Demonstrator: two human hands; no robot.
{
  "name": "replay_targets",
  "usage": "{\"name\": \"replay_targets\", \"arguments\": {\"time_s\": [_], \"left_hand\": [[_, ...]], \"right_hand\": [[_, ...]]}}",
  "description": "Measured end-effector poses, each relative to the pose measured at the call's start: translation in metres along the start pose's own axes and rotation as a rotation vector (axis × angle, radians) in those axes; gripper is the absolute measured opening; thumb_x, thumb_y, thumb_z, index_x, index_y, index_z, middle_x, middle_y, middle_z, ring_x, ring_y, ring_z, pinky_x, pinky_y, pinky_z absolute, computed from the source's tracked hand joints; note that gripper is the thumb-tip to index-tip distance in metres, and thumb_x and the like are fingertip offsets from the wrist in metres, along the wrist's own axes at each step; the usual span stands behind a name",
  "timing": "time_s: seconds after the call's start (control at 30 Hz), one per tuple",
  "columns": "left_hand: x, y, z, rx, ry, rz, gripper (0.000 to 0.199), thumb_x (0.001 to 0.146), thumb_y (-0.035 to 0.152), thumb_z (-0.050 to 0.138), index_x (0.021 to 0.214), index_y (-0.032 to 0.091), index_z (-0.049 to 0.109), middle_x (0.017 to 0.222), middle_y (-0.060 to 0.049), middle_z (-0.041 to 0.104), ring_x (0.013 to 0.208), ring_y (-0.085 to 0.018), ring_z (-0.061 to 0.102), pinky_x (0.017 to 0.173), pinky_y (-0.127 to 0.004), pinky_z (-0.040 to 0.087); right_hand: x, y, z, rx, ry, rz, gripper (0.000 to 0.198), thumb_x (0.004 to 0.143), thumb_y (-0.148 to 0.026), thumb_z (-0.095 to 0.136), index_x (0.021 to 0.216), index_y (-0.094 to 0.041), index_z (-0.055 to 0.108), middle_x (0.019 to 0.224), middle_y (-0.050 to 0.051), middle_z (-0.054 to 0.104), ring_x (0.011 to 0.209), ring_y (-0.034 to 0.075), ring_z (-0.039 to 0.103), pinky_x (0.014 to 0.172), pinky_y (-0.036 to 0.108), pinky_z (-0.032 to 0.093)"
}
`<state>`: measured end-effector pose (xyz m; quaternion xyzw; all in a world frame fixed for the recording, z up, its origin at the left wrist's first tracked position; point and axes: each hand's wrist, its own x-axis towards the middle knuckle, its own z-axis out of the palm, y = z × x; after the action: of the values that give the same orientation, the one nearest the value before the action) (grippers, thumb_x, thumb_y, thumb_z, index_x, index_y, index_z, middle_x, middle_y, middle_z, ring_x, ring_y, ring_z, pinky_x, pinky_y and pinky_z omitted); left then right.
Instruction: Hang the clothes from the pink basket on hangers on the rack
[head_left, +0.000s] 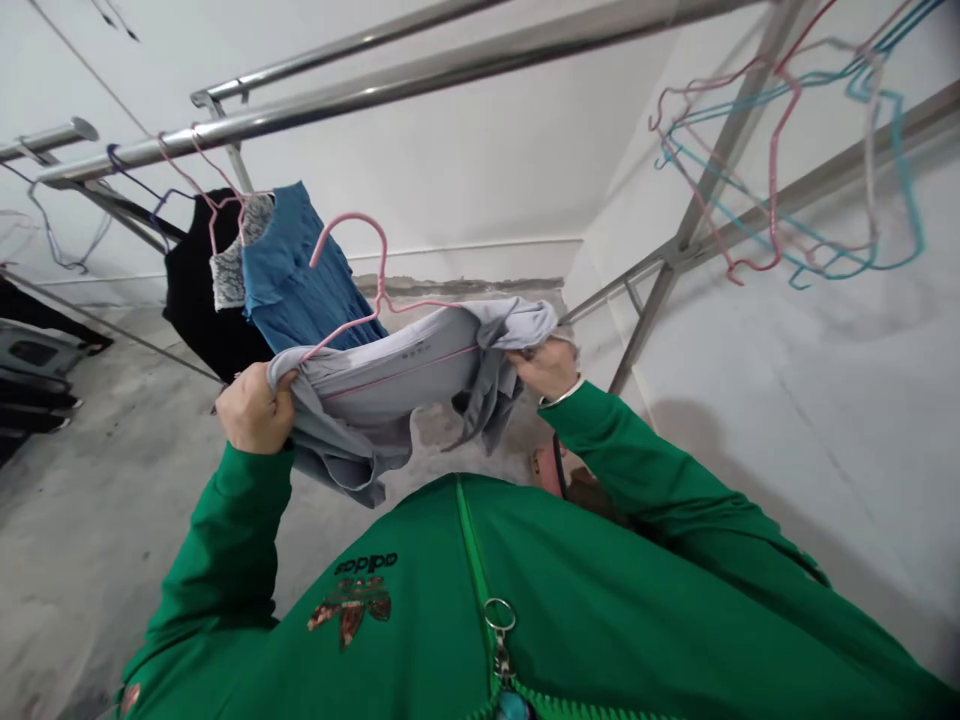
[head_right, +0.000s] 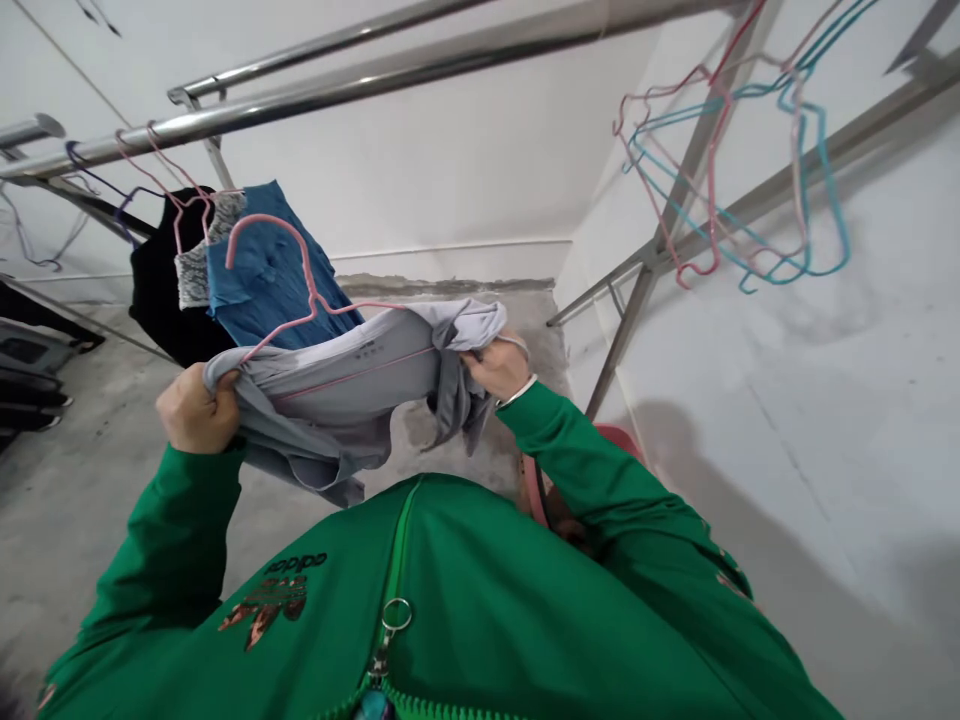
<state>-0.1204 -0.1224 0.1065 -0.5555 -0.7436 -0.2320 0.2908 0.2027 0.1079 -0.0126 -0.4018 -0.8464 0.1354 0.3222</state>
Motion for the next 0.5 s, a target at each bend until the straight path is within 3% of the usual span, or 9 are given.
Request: {"name": "replay_targets", "arguments": {"time_s": [0.07, 0.17, 0.3, 0.4, 0.5], "left_hand": [[0.000, 0.001, 0.001, -0.035, 0.014, -0.021, 0.028, 0.085, 0.040, 0.044, 0.078, 0.018, 0.059, 0.070, -0.010, 0.062, 0.067, -0.023, 0.059, 0.062, -0.033, 0.042], [0.000, 0.000, 0.002, -0.053, 0.059, -0.035, 0.030, 0.087, 0.042, 0.042, 0.080, 0.019, 0.060, 0.071, -0.008, 0.061, 0.069, -0.022, 0.060, 0.064, -0.032, 0.043], [0.003, 0.005, 0.005, -0.095, 0.068, -0.018, 0.031, 0.088, 0.043, 0.042, 0.082, 0.019, 0.059, 0.074, -0.008, 0.061, 0.073, -0.022, 0.061, 0.067, -0.032, 0.044], [0.013, 0.013, 0.007, -0.169, 0.006, -0.017, 0.030, 0.088, 0.045, 0.043, 0.080, 0.019, 0.058, 0.075, -0.007, 0.060, 0.075, -0.022, 0.060, 0.070, -0.032, 0.045], [0.031, 0.013, 0.010, -0.315, -0.089, -0.079, 0.028, 0.086, 0.043, 0.048, 0.073, 0.020, 0.056, 0.076, -0.006, 0.058, 0.078, -0.021, 0.058, 0.075, -0.034, 0.046]], "right_hand": [[0.011, 0.012, -0.016, 0.010, 0.072, -0.104, 0.030, 0.079, -0.041, 0.047, 0.080, -0.021, 0.070, 0.091, 0.015, 0.070, 0.102, 0.031, 0.063, 0.087, 0.049, 0.051], [0.027, 0.022, -0.040, 0.028, 0.048, -0.286, 0.023, 0.076, -0.039, 0.051, 0.072, -0.023, 0.067, 0.092, 0.013, 0.069, 0.106, 0.030, 0.061, 0.090, 0.049, 0.050], [0.050, 0.004, -0.063, -0.031, -0.016, -0.446, 0.026, 0.078, -0.041, 0.051, 0.081, -0.020, 0.066, 0.101, 0.014, 0.068, 0.105, 0.028, 0.061, 0.092, 0.044, 0.049], [0.057, -0.024, -0.069, -0.111, -0.047, -0.461, 0.028, 0.081, -0.035, 0.045, 0.087, -0.017, 0.066, 0.100, 0.015, 0.068, 0.096, 0.027, 0.064, 0.084, 0.039, 0.051], [0.058, -0.045, -0.070, -0.170, -0.027, -0.386, 0.028, 0.082, -0.027, 0.040, 0.089, -0.017, 0.065, 0.095, 0.014, 0.069, 0.089, 0.024, 0.065, 0.076, 0.033, 0.049]]}}
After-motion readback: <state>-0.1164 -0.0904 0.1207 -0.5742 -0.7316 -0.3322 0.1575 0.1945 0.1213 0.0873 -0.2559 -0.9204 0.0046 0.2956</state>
